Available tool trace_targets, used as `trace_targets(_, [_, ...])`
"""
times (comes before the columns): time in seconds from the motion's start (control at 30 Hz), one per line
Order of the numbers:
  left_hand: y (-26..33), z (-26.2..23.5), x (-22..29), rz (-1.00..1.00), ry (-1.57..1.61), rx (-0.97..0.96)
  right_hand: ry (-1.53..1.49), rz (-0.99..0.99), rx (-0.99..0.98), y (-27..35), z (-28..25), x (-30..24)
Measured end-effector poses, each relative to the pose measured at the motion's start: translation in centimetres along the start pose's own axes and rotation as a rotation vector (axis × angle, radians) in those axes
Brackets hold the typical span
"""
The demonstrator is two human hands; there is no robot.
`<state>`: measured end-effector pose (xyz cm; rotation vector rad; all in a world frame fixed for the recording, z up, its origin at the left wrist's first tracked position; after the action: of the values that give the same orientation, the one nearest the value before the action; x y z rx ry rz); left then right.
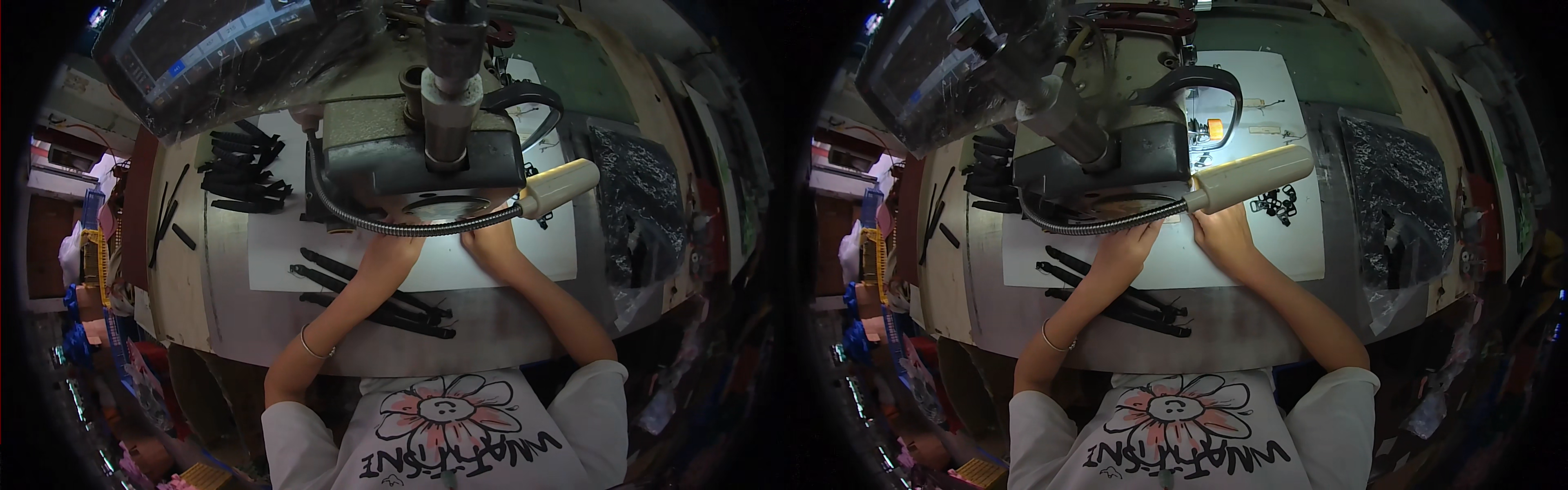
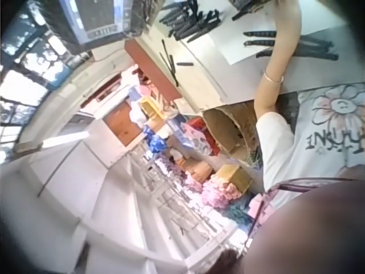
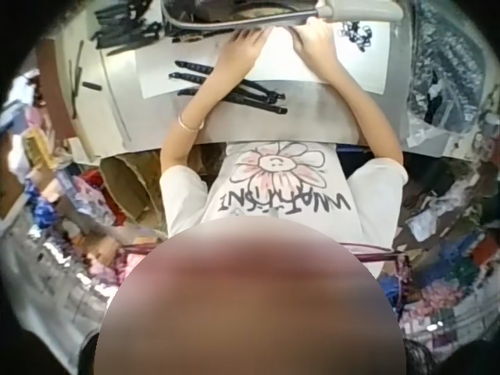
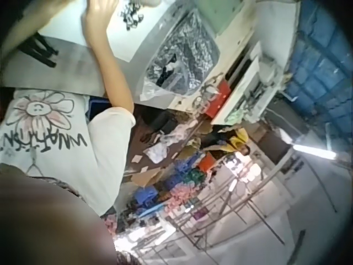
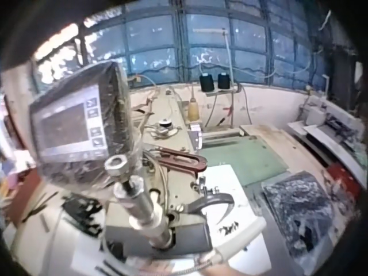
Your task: Attaching metal hardware to leather straps using a machine in a workshop.
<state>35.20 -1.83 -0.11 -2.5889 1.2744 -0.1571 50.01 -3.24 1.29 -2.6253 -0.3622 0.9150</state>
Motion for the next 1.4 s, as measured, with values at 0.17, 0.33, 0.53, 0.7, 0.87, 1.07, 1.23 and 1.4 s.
trace_targets(0.17, [-0.4,0.3,-0.3,-0.030,0.010,-0.093,-0.003,0.060,-0.055,-0.4,0.4,1.0])
trace_targets(0.33, [0.3,-0.2,0.2,-0.015,0.019,0.046,-0.064,-0.013,0.073,0.2,0.1,0.3])
trace_targets(0.53, [-0.4,-1.4,0.0,-0.023,0.105,0.041,-0.242,0.024,0.053,0.1,1.0,1.6])
trace_targets(0.7, [-0.1,-2.5,-0.3,-0.149,0.304,0.102,-0.294,0.056,-0.175,-0.6,0.0,2.7])
trace_targets(0.87, [1.0,-0.9,1.2,-0.504,1.384,-0.225,-0.060,-0.332,-0.016,-1.0,-1.4,0.3])
trace_targets(1.07, [3.6,-0.6,3.1,-0.935,1.955,-0.409,-0.138,-0.635,-0.012,1.5,-1.6,-5.4])
trace_targets(1.23, [7.1,-1.9,3.2,-0.973,1.926,-0.481,-0.562,-0.196,-0.062,-0.3,0.6,-8.1])
trace_targets(1.4, [9.4,-3.9,2.2,-0.894,1.715,-0.512,-0.201,-0.094,-0.120,-6.0,10.3,-9.6])
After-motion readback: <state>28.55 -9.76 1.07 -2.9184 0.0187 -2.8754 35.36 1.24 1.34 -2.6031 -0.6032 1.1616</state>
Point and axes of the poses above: each hand's wrist, its own y-axis away from the middle knuckle, its own z-axis out of the palm, x = y × z, the point moved 5 cm from there along -y, towards the middle knuckle, and after that the axes turned 9 degrees about -y, right-handed, at the moved point
